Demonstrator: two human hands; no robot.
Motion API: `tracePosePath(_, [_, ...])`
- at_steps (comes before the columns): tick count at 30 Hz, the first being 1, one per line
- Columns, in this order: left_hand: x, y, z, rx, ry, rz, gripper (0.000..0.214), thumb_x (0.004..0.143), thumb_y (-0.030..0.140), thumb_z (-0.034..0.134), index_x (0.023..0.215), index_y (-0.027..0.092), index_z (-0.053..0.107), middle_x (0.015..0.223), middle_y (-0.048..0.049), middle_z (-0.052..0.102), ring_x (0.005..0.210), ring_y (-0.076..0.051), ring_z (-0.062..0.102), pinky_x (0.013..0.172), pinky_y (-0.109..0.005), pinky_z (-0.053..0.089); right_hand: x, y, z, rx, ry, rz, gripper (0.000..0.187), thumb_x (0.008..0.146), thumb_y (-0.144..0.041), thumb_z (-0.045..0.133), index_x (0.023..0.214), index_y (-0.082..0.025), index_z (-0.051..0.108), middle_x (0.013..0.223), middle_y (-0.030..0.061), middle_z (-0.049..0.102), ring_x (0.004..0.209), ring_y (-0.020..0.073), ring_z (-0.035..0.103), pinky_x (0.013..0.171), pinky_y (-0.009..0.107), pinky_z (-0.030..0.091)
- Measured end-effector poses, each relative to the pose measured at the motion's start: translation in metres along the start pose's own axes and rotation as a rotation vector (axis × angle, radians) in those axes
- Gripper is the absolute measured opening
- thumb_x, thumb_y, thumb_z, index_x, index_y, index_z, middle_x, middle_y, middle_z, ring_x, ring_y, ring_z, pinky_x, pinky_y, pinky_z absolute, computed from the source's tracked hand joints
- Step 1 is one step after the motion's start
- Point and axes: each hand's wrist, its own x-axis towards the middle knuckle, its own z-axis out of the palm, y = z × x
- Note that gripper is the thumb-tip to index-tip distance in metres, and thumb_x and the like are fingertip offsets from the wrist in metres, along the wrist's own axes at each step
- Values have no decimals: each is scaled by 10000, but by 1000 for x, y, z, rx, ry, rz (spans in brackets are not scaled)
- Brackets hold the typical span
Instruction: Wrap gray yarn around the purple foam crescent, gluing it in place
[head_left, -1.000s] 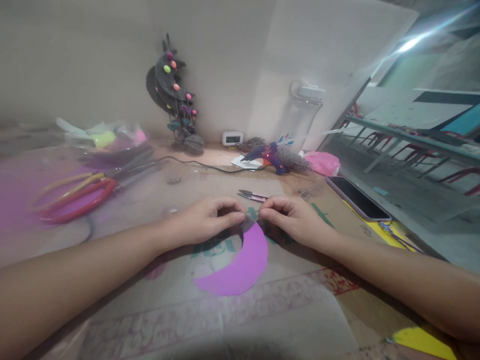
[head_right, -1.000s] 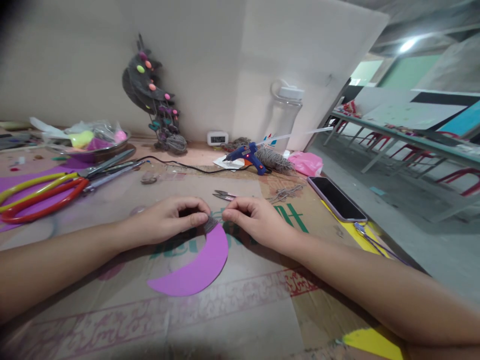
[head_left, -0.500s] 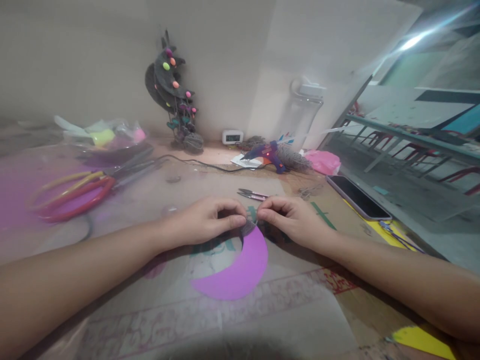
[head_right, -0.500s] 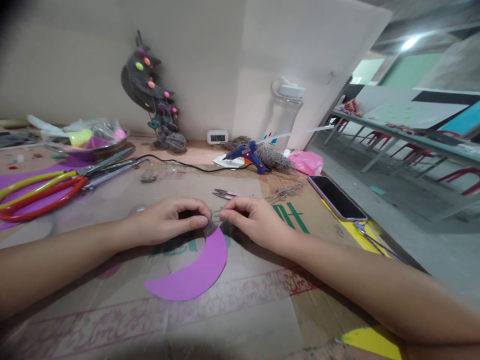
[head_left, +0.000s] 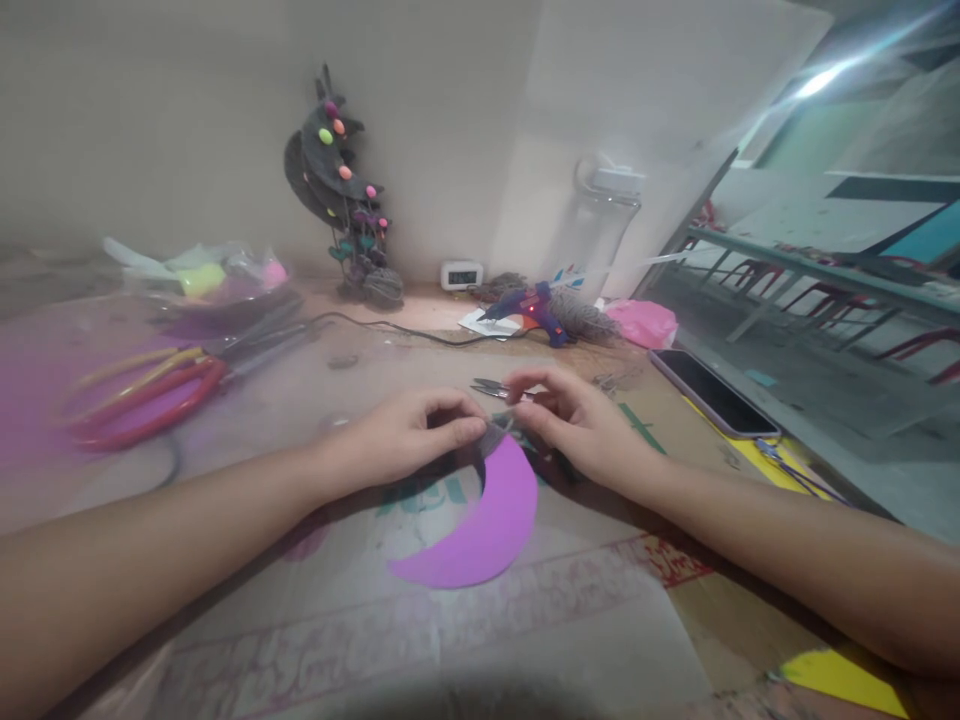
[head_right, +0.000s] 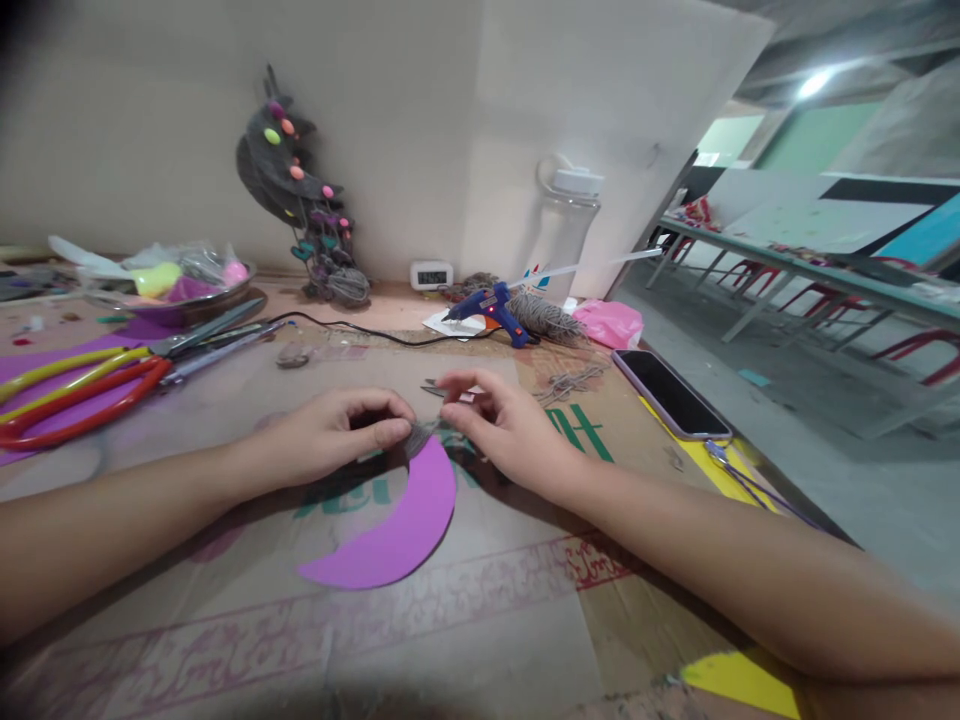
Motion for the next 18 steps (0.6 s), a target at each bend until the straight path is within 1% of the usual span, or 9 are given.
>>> tracePosePath(2, [0, -1, 0, -40, 45, -50, 338, 903, 490, 502, 890, 177, 628, 747, -17, 660, 655, -134, 553, 580, -237, 405, 0, 2, -2, 42, 92, -50, 235, 887, -362, 566, 1065, -224, 497, 871, -10, 567, 554, 77, 469, 493, 217, 376])
tracePosePath(5, [0, -1, 1, -113, 89, -93, 350, 897, 500, 508, 917, 168, 619, 756, -23, 661, 661, -141, 572, 576, -239, 410, -1, 1, -5, -19, 190, -99, 137, 898, -344, 545, 900, -212, 504, 737, -32, 516, 587, 92, 465, 539, 222, 384])
tracePosePath(7, [1, -1, 1, -129, 101, -100, 348, 895, 499, 514, 913, 166, 615, 762, -25, 661, 650, -138, 574, 556, -233, 400, -3, -3, -4, -96, 180, -104, 164, 894, -342, 546, 812, -201, 532, 694, -26, 522, 617, 105, 487, 577, 235, 398])
tracePosePath(10, [1, 0, 1, -131, 99, -110, 342, 899, 495, 509, 912, 167, 605, 763, -25, 665, 618, -132, 564, 519, -226, 376, -7, -8, -2, -160, 88, -78, 190, 888, -343, 561, 777, -190, 581, 696, -11, 581, 619, 109, 510, 593, 245, 406])
tracePosePath(12, [0, 0, 1, -124, 101, -90, 329, 903, 482, 511, 906, 167, 604, 771, -29, 673, 665, -143, 587, 574, -238, 416, -8, -10, 0, -177, 29, -66, 179, 889, -333, 565, 790, -189, 602, 709, -7, 605, 611, 106, 517, 585, 244, 404])
tracePosePath(13, [0, 1, 1, -113, 103, -78, 325, 905, 478, 510, 905, 168, 607, 776, -32, 678, 691, -149, 596, 607, -247, 433, -8, -10, 1, -185, 19, -67, 162, 885, -329, 574, 806, -191, 604, 720, -5, 608, 615, 107, 521, 585, 243, 405])
tracePosePath(15, [-1, 2, 2, -76, 102, -65, 326, 908, 480, 502, 908, 173, 613, 771, -30, 684, 689, -150, 590, 614, -253, 434, -9, -9, 2, -179, 57, -83, 142, 860, -334, 613, 851, -196, 581, 732, -9, 588, 629, 109, 522, 584, 242, 407])
tracePosePath(17, [-2, 3, 2, -26, 98, -52, 325, 910, 478, 495, 900, 177, 618, 745, -20, 682, 646, -142, 564, 576, -245, 411, -10, -7, 2, -143, 103, -89, 206, 831, -356, 651, 922, -206, 543, 721, -24, 553, 611, 107, 508, 574, 243, 408])
tracePosePath(18, [-3, 4, 3, -2, 97, -41, 320, 909, 472, 493, 887, 178, 620, 731, -15, 679, 630, -138, 552, 564, -241, 401, -10, -6, 2, -124, 102, -81, 253, 823, -361, 662, 978, -210, 532, 721, -30, 545, 594, 103, 499, 568, 245, 410])
